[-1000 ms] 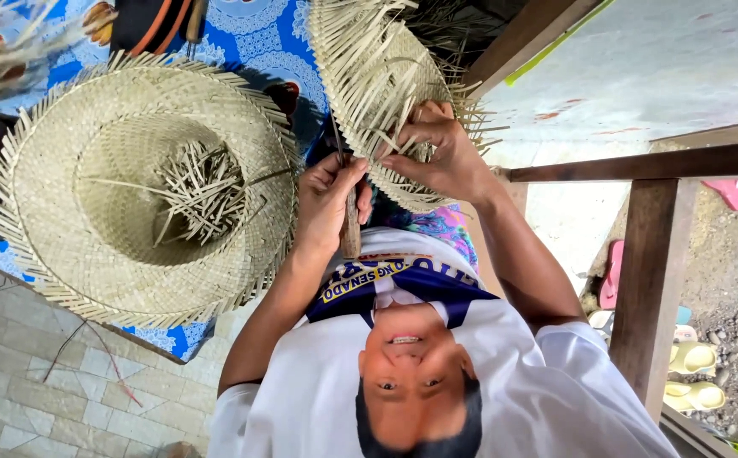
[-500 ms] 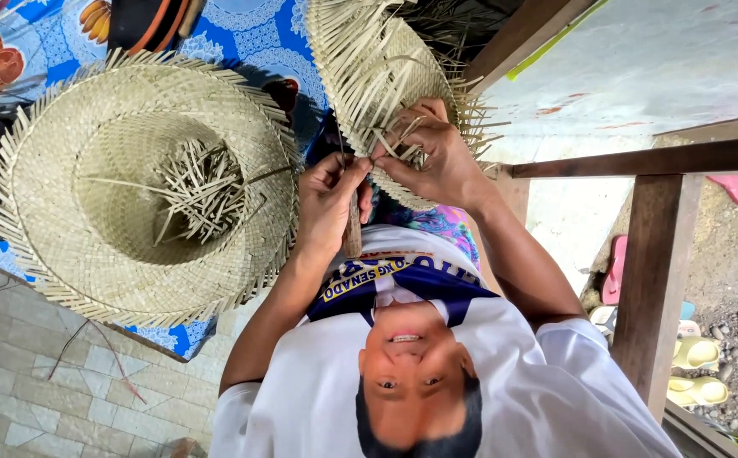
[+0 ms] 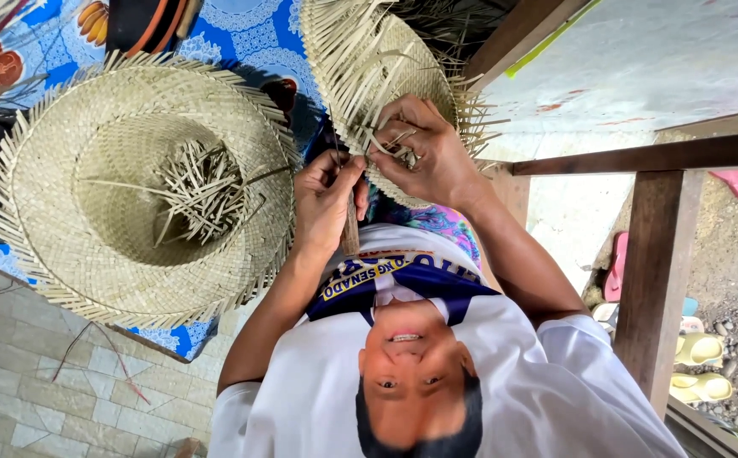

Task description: A person is weaving the brim of a straw hat using dried plant fibers and a small wooden tool.

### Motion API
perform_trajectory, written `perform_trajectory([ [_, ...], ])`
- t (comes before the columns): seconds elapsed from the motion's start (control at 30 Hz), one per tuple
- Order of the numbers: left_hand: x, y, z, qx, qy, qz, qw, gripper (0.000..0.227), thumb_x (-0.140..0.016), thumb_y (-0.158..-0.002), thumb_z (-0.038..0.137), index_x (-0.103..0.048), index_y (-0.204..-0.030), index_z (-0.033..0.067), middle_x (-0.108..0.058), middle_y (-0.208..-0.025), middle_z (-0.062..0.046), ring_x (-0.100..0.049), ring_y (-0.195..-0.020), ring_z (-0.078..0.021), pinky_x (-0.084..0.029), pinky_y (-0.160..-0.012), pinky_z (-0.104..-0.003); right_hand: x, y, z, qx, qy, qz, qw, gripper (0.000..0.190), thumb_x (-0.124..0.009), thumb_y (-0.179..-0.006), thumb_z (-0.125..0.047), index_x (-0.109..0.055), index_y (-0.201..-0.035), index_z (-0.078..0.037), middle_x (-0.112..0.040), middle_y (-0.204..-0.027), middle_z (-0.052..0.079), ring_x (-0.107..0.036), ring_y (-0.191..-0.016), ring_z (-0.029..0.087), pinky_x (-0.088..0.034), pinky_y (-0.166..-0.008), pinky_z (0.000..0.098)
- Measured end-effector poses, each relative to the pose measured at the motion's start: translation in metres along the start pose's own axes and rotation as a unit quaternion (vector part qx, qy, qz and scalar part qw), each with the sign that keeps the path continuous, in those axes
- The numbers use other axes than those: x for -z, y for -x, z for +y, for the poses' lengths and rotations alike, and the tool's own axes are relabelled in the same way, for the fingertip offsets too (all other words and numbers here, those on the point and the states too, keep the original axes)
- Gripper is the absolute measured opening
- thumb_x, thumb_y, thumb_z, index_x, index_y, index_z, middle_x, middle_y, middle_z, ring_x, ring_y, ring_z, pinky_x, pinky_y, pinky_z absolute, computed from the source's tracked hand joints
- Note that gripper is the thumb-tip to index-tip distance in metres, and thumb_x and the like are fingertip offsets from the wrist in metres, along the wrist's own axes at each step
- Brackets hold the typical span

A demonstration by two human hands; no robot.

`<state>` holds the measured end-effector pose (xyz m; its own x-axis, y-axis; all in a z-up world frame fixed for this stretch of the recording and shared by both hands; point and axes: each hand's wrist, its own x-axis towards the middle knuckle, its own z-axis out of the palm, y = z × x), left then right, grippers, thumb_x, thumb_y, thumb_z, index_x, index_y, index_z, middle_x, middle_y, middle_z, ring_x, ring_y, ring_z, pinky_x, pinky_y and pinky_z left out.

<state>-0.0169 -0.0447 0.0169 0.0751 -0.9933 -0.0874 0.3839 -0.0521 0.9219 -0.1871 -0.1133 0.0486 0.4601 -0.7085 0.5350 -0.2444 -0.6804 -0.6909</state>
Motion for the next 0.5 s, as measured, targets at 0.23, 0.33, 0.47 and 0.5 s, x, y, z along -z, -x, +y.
perform_trajectory([
  [0.23, -0.002, 0.001, 0.007, -0.011, -0.024, -0.003, 1.0, 0.015, -0.062, -0.1, 0.0, -0.065, -0.086, -0.004, -0.053, -0.047, -0.015, -0.051, -0.035, -0.0186, -0.044, -0.042, -0.029, 0.003, -0.006, -0.007, -0.027, -0.058, 0.003, 0.998, 0.006, -0.076, -0.089, -0.003, -0.071, -0.092, -0.005, -0.061, -0.1, 0.012, -0.064, -0.084, 0.031, -0.054, -0.08, 0.0418],
  [0.33, -0.002, 0.0, 0.006, -0.015, -0.02, -0.003, 1.0, 0.015, -0.061, -0.1, -0.002, -0.064, -0.085, -0.004, -0.052, -0.047, -0.015, -0.051, -0.035, -0.0179, -0.043, -0.041, -0.028, 0.001, -0.008, -0.009, -0.022, -0.052, 0.004, 0.998, 0.007, -0.075, -0.089, -0.001, -0.069, -0.092, -0.002, -0.06, -0.099, 0.014, -0.063, -0.083, 0.032, -0.055, -0.077, 0.041],
  [0.47, 0.001, 0.0, 0.003, -0.01, -0.014, 0.008, 1.0, 0.014, -0.061, -0.098, -0.003, -0.063, -0.084, -0.0042, -0.052, -0.047, -0.015, -0.05, -0.034, -0.0188, -0.043, -0.04, -0.029, -0.001, -0.007, -0.012, -0.051, -0.086, 0.01, 0.995, 0.009, -0.074, -0.087, 0.004, -0.068, -0.093, 0.001, -0.06, -0.099, 0.016, -0.063, -0.081, 0.031, -0.055, -0.072, 0.0407],
  [0.5, 0.003, 0.0, 0.001, -0.007, -0.013, 0.009, 1.0, 0.014, -0.061, -0.098, -0.003, -0.063, -0.085, -0.0043, -0.052, -0.047, -0.015, -0.05, -0.035, -0.0188, -0.043, -0.04, -0.029, -0.002, -0.007, -0.012, -0.054, -0.095, 0.015, 0.994, 0.01, -0.075, -0.087, 0.005, -0.067, -0.093, 0.002, -0.06, -0.099, 0.016, -0.063, -0.081, 0.031, -0.055, -0.072, 0.041],
])
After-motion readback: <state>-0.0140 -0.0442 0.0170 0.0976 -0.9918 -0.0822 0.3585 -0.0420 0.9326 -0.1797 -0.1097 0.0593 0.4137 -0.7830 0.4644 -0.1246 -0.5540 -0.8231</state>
